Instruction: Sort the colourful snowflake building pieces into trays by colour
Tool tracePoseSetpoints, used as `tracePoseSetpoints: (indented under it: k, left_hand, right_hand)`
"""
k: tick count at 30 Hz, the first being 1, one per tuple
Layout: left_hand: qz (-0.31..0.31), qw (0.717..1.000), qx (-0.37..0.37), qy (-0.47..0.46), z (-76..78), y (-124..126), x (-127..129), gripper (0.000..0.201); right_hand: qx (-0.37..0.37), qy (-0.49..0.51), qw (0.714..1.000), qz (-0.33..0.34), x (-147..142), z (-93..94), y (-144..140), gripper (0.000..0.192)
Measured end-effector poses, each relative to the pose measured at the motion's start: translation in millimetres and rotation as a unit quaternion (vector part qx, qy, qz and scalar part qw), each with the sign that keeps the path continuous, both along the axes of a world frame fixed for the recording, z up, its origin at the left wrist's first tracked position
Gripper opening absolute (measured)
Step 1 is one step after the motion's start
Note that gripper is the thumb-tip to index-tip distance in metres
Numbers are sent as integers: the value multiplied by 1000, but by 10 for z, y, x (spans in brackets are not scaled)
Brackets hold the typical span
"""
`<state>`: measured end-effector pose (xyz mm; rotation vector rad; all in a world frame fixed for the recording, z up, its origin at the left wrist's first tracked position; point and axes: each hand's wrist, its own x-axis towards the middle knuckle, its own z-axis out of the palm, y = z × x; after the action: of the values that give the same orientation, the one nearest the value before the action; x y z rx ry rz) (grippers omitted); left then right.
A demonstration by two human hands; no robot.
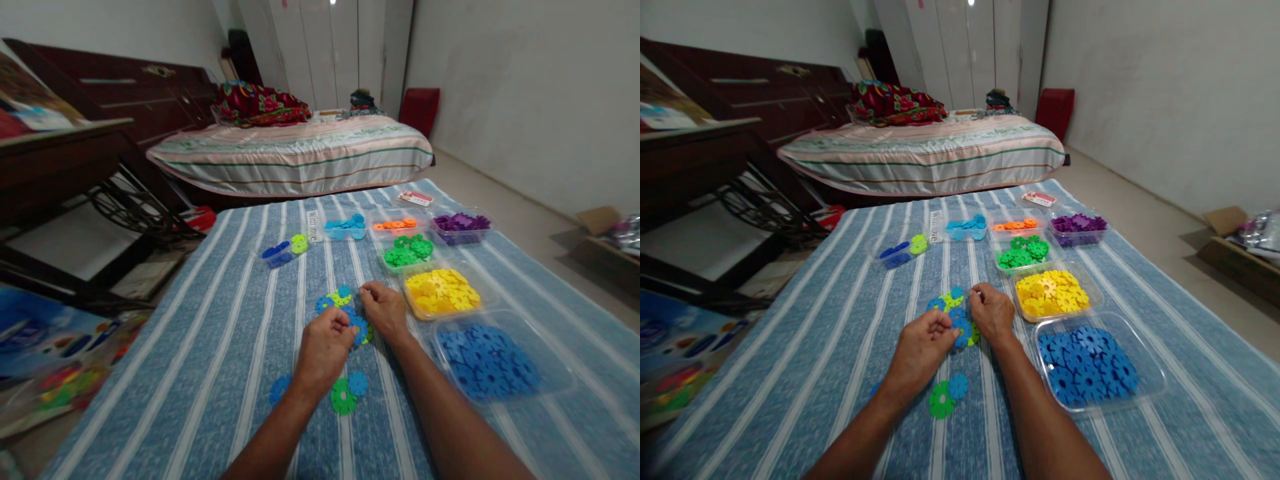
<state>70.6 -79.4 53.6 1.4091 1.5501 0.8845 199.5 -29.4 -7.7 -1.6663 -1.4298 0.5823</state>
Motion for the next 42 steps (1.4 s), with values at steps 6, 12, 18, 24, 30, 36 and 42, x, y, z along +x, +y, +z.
tracePoseSetpoints:
  k: [6,12,18,24,30,36,42]
  left_hand:
    - [-123,975,-77,-170,310,-232,534,15]
    - [-159,986,-24,-49,280,-252,502,5]
    - [-96,988,37,114,-34,-72,-13,13]
    - [-51,973,54,220,-171,97,-317,17]
    - [-55,944,33,324,-125,153,-257,14]
    - [-88,904,39,416,-79,231,-129,21]
    - [-97,900,31,423,-108,304,-87,16]
  right_hand:
    - [-31,33,999,30,38,-104,56,31]
    - [-19,22,999,18,30,-101,46,31]
    - [-3,3,1000,6,7,-21,1,30]
    - [1,-4,1000,3,9,-8,-4,29]
    - [-6,-10,1000,3,12,-7,-6,29]
    - [-1,-16,1000,2,8,-2,-4,29]
    - [-4,-15,1000,8,15,-22,3,27]
